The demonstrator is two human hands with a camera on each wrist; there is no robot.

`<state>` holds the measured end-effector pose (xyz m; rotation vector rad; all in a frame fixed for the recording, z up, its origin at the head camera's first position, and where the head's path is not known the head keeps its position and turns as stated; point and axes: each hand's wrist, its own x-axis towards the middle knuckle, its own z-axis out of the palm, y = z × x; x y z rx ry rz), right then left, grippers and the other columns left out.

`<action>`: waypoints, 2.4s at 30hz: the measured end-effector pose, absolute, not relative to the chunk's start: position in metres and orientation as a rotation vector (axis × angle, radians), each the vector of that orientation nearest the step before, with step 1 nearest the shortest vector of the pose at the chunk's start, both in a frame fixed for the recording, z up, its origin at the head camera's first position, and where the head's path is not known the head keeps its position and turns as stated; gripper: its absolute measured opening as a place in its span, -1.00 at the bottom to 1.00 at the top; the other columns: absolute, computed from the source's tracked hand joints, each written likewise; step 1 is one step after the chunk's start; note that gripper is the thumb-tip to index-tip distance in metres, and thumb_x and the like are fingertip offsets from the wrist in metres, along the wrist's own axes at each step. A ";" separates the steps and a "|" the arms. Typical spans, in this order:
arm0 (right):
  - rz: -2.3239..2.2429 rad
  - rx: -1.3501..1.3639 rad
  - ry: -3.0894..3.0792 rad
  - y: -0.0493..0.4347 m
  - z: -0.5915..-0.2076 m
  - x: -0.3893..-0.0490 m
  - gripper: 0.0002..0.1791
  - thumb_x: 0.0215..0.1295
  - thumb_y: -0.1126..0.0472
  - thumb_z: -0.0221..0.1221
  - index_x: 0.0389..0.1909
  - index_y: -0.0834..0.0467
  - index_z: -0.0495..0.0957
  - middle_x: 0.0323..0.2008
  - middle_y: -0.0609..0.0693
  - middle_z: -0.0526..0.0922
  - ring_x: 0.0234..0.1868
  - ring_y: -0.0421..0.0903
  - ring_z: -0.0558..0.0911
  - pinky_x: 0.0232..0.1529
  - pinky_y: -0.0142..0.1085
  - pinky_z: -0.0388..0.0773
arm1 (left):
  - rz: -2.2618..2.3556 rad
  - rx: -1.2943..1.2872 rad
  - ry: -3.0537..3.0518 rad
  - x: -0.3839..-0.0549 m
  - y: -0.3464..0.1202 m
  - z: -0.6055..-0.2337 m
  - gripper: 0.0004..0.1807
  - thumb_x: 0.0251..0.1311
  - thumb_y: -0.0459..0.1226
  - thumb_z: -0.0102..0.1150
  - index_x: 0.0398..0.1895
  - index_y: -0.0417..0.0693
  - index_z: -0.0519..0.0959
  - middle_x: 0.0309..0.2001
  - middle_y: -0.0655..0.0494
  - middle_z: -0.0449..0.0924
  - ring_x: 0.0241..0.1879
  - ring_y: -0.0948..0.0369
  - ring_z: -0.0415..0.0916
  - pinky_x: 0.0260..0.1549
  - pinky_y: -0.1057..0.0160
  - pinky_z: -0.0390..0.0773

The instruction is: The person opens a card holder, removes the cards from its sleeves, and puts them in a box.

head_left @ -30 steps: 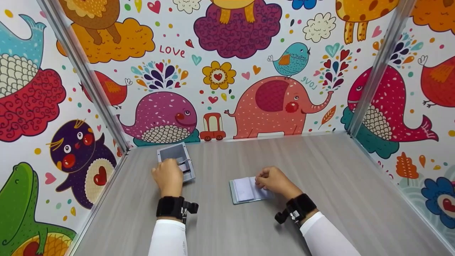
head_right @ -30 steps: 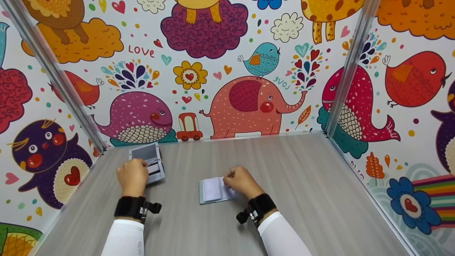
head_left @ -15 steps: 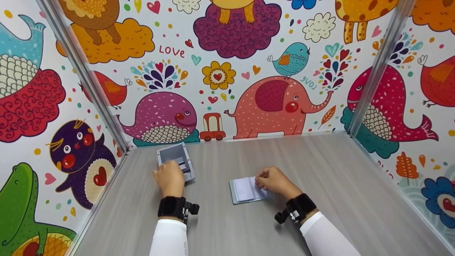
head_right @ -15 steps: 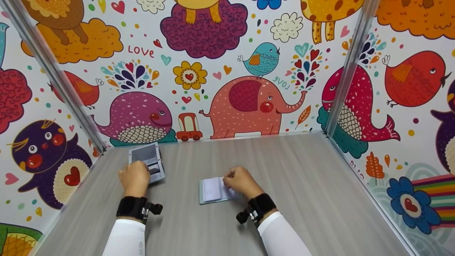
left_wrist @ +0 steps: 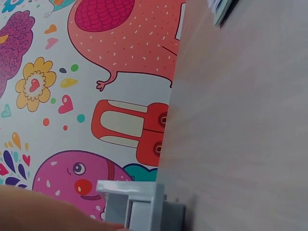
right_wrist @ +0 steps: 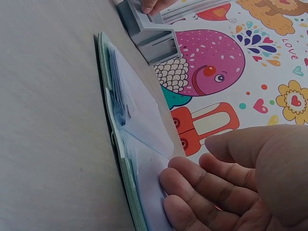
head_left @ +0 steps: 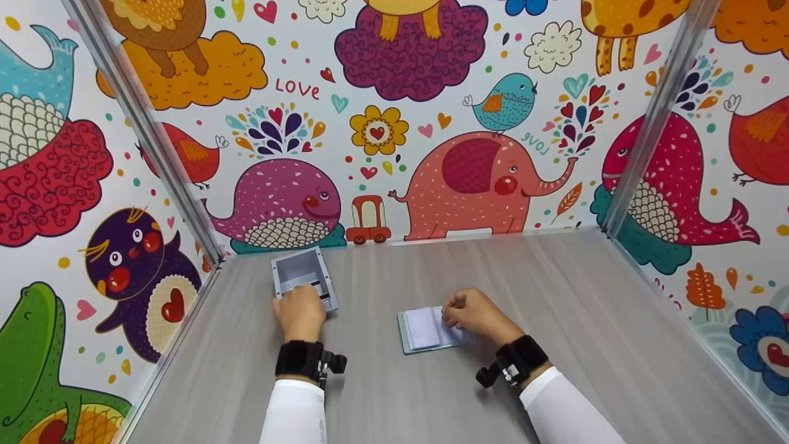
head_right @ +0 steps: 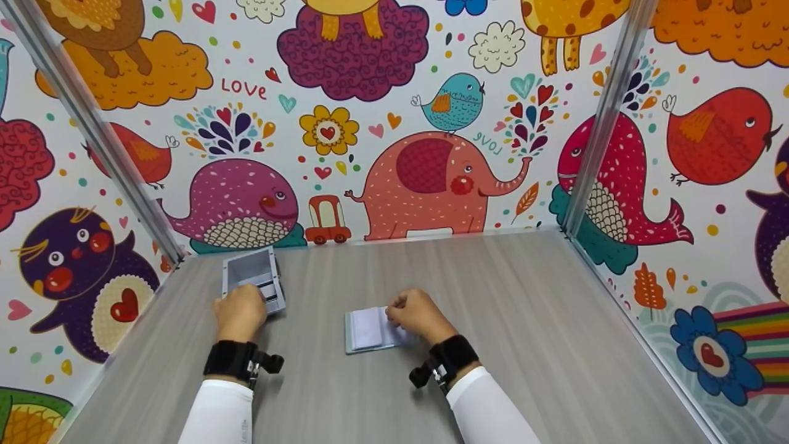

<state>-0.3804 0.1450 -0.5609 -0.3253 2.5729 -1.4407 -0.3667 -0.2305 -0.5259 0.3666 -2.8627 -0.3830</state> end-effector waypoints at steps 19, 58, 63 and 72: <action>-1.422 -0.274 2.571 0.145 -0.560 -0.380 -0.85 0.57 0.20 0.36 -0.11 0.19 0.84 -0.27 0.04 0.86 -0.29 -0.09 0.78 -0.27 -0.33 0.66 | -0.460 0.339 -2.683 -0.365 -0.220 -0.505 -0.70 0.53 -0.29 0.15 -0.09 -0.32 0.82 0.01 -0.31 0.80 0.17 -0.29 0.70 0.20 -0.35 0.59; -1.148 -0.544 2.852 0.145 -0.559 -0.380 -0.93 0.39 0.28 0.47 -0.25 0.19 0.78 -0.28 0.04 0.84 -0.24 -0.12 0.70 -0.13 -0.14 0.72 | -0.453 -0.730 -2.961 -0.351 -0.103 -0.537 -0.76 0.43 -0.33 0.48 0.09 -0.16 0.86 0.01 0.02 0.74 0.05 0.02 0.78 0.15 0.00 0.77; -1.150 -0.525 2.861 0.146 -0.562 -0.380 -0.93 0.37 0.29 0.47 -0.26 0.21 0.78 -0.29 0.05 0.85 -0.25 -0.12 0.71 -0.16 -0.14 0.73 | -0.457 -0.727 -3.002 -0.352 -0.098 -0.543 -0.73 0.42 -0.33 0.49 0.14 -0.15 0.85 0.04 0.04 0.76 0.08 0.07 0.78 0.21 0.04 0.76; -1.160 -0.480 2.851 0.146 -0.561 -0.379 -0.93 0.39 0.27 0.48 -0.24 0.18 0.79 -0.27 0.04 0.85 -0.25 -0.11 0.71 -0.19 -0.16 0.72 | -0.406 -0.740 -3.004 -0.350 -0.096 -0.545 -0.82 0.39 -0.35 0.51 0.00 -0.15 0.85 -0.01 0.04 0.75 -0.04 0.11 0.74 0.10 0.06 0.77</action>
